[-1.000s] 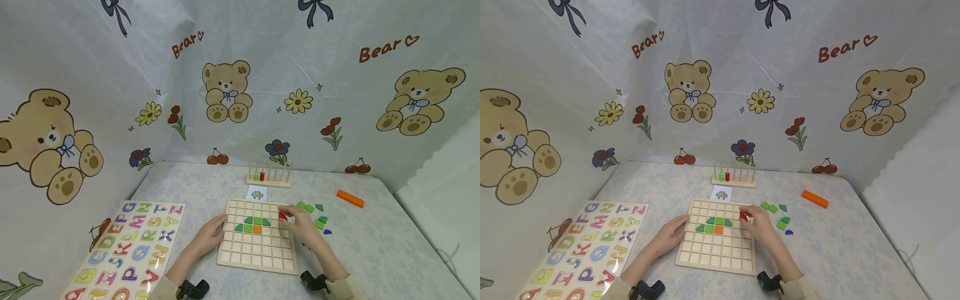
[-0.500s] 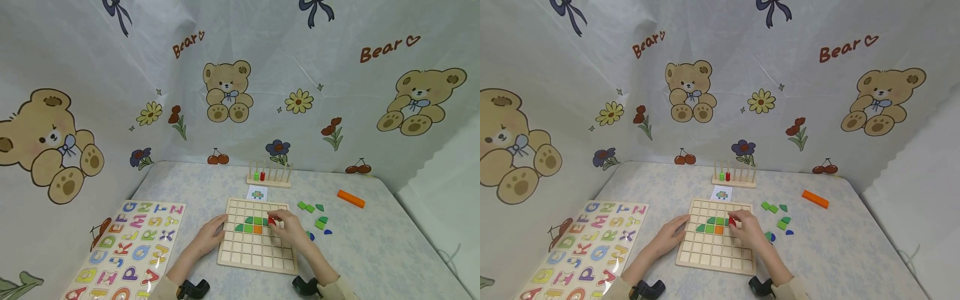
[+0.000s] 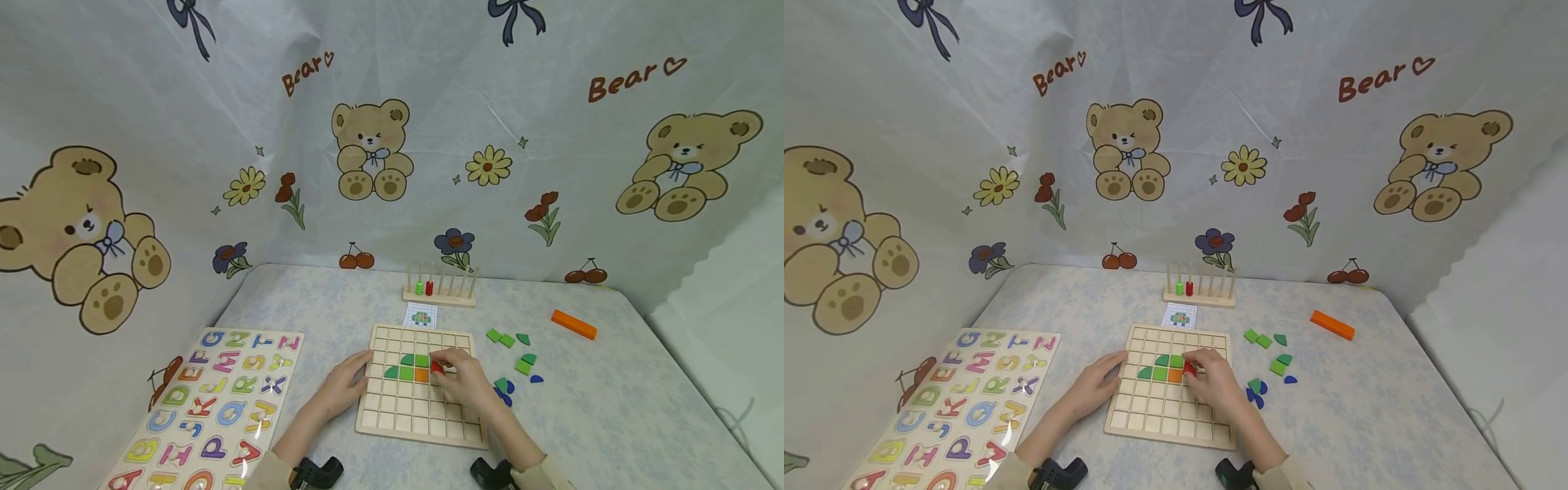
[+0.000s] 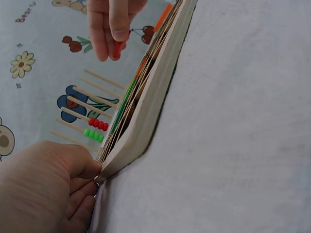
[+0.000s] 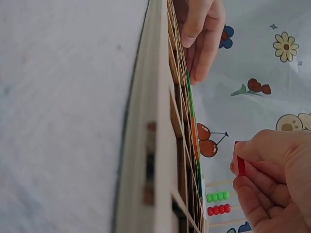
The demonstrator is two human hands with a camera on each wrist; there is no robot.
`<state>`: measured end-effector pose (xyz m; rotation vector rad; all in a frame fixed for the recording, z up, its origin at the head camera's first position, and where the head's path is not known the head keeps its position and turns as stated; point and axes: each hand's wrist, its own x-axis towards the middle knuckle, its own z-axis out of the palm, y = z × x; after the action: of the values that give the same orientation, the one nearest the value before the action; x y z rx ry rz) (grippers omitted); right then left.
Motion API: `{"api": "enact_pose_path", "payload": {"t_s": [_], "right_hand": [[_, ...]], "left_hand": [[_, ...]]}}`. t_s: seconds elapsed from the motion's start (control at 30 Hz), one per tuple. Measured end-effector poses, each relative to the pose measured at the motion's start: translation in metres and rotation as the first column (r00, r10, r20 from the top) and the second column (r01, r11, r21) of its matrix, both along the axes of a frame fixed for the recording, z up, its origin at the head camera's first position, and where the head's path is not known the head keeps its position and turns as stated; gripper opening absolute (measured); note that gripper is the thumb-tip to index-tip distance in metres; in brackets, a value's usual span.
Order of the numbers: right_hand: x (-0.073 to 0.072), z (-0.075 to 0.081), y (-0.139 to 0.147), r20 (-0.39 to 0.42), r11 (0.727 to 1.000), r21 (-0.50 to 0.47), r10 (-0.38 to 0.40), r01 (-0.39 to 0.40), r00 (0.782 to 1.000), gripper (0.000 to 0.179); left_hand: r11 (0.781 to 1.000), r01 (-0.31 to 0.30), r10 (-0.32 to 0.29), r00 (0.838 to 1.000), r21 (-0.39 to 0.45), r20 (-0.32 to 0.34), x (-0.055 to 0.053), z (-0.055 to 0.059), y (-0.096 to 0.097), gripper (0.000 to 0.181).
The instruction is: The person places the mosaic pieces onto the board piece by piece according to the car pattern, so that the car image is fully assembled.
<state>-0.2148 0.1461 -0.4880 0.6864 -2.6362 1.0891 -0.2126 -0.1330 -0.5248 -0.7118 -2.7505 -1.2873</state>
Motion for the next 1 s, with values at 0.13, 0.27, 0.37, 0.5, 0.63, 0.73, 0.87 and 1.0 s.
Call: {"api": "enact_pose_path", "payload": {"t_s": [0.13, 0.27, 0.37, 0.5, 0.63, 0.73, 0.87, 1.0], "right_hand": [[0.0, -0.003, 0.0, 0.004, 1.0, 0.003, 0.0, 0.0, 1.0, 0.031], [0.002, -0.007, 0.0, -0.001, 1.0, 0.019, 0.013, -0.013, 1.0, 0.031], [0.002, -0.011, -0.001, -0.031, 0.998, 0.054, 0.021, -0.019, 0.999, 0.031], [0.002, -0.015, -0.001, -0.076, 0.995, 0.101, 0.029, -0.021, 0.997, 0.03], [0.002, -0.017, -0.002, -0.104, 0.994, 0.111, 0.031, -0.02, 0.994, 0.029], [0.002, -0.018, -0.001, -0.107, 0.993, 0.116, 0.031, -0.019, 0.994, 0.029], [0.002, -0.019, -0.001, -0.097, 0.992, 0.123, 0.031, -0.019, 0.995, 0.03], [0.002, -0.02, -0.001, -0.09, 0.992, 0.126, 0.023, -0.012, 0.996, 0.031]], "left_hand": [[1.0, -0.004, 0.004, 1.0, -0.005, -0.007, 0.0, 0.001, 0.001, 0.051], [1.0, -0.012, 0.011, 1.0, -0.021, -0.008, 0.0, 0.001, 0.001, 0.05], [1.0, -0.011, 0.011, 1.0, -0.025, -0.005, 0.0, 0.001, 0.001, 0.05], [1.0, -0.01, 0.01, 1.0, -0.02, -0.002, 0.0, 0.001, 0.001, 0.05], [1.0, -0.005, 0.005, 1.0, -0.019, -0.007, -0.001, 0.001, 0.0, 0.05], [1.0, -0.003, 0.003, 1.0, -0.018, -0.001, 0.0, 0.001, 0.0, 0.051], [1.0, -0.004, 0.004, 1.0, -0.01, 0.006, 0.0, 0.001, 0.0, 0.051], [1.0, -0.005, 0.005, 1.0, -0.017, -0.006, 0.0, 0.001, 0.0, 0.05]]}}
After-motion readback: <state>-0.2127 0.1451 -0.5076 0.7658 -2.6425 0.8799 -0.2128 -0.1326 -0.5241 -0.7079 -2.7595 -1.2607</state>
